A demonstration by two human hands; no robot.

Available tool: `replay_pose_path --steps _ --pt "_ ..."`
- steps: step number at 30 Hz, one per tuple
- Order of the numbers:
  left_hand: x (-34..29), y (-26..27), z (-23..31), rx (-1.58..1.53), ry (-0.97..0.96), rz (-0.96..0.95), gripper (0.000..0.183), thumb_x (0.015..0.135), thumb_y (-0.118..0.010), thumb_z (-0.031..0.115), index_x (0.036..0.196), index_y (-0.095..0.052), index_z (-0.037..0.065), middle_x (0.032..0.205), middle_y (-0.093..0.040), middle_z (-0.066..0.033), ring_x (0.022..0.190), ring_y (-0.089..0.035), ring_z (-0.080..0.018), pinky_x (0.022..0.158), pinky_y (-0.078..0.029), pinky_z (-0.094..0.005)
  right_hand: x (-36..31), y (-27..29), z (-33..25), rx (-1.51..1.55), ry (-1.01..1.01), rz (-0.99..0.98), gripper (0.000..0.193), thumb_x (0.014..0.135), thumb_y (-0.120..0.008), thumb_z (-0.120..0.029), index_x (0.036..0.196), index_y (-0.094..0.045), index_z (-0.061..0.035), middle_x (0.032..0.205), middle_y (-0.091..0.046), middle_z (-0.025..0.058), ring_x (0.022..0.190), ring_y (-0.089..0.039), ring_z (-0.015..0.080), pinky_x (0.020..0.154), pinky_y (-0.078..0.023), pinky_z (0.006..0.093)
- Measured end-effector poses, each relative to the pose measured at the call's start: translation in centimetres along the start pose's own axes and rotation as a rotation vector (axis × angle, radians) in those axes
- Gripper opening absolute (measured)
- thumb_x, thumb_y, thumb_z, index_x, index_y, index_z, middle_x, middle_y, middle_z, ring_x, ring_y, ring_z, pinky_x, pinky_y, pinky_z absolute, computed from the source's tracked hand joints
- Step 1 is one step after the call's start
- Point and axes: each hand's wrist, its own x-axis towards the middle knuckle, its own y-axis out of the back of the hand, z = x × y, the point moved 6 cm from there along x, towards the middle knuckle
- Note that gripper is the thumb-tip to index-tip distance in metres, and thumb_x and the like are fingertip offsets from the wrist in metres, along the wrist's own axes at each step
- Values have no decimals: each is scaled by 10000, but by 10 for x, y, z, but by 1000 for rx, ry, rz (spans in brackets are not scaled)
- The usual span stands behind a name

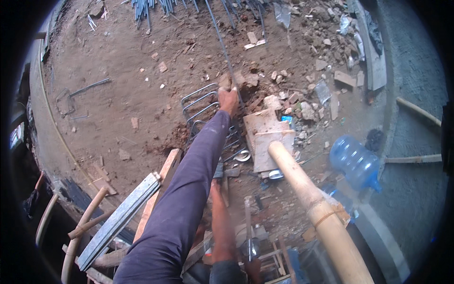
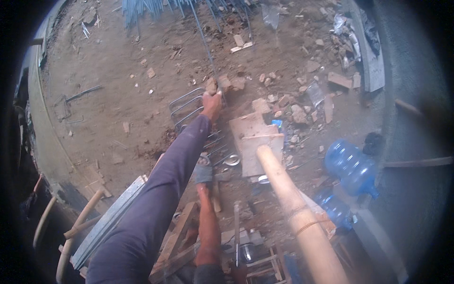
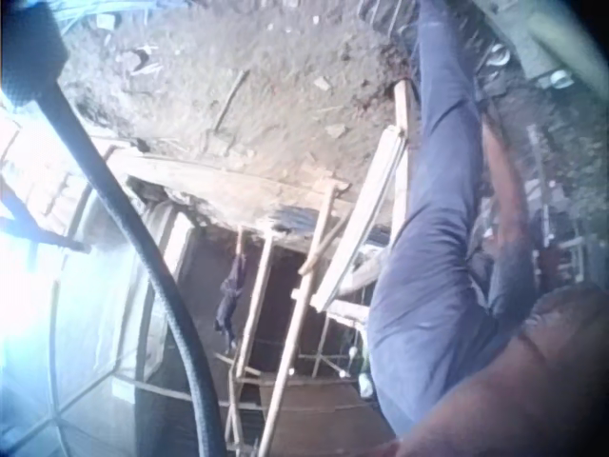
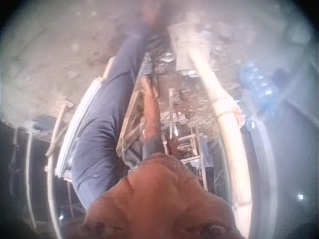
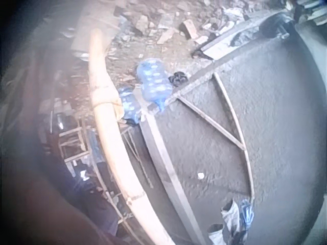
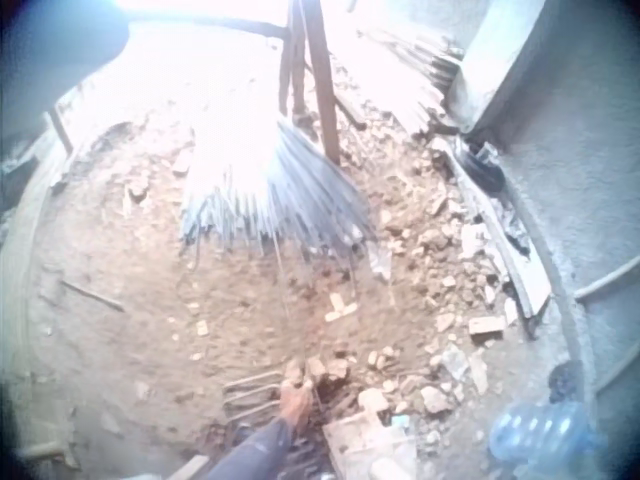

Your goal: The person repeatedly bends steel bars into rectangular shapes using a manual bending jig. They position each bar, apply force with a lever, and then remove the bent piece before repeating the process with the next bar.

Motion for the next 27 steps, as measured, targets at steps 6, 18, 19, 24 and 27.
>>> replay_pose_path --steps 6,18,19,24,27 --pt "-69 28 60 177 -13 -488 530 903 -705 204 1369 -551 5 1076 -703 -169 994 -685 -290 818 -565 -420 0 -5 -16 -243 -97 -95 596 831 -809 -391 1176 -604 50 1151 -651 241 1040 -642 245 786 -513 414" --pt "-18 323 261 1197 -1009 -764 366 931 -662 295 1143 -687 -2 1022 -714 -197 899 -677 -299 775 -550 -432 25 44 -179 -72 249 114 365 860 -778 -296 801 -629 32 705 -636 132 659 -596 229 649 -474 421" --pt "27 367 269 1381 -313 -425 369 921 -696 299 1171 -687 28 1021 -718 -198 883 -681 -274 749 -545 -447 46 48 -219 22 325 160 363 855 -784 -296 793 -627 25 698 -634 128 653 -595 223 643 -474 414" --pt "25 375 287 1053 -636 -131 427 905 -664 257 1283 -649 60 1157 -688 -249 989 -691 -329 864 -533 -423 112 72 -421 192 710 334 325 837 -796 -282 797 -671 16 677 -659 106 628 -615 185 612 -485 392" --pt "20 329 242 1059 -432 -194 387 869 -684 199 1208 -674 12 1034 -720 -266 991 -712 -352 871 -541 -405 148 102 -527 233 726 231 362 826 -795 -317 790 -690 27 638 -629 100 619 -576 158 595 -475 396"
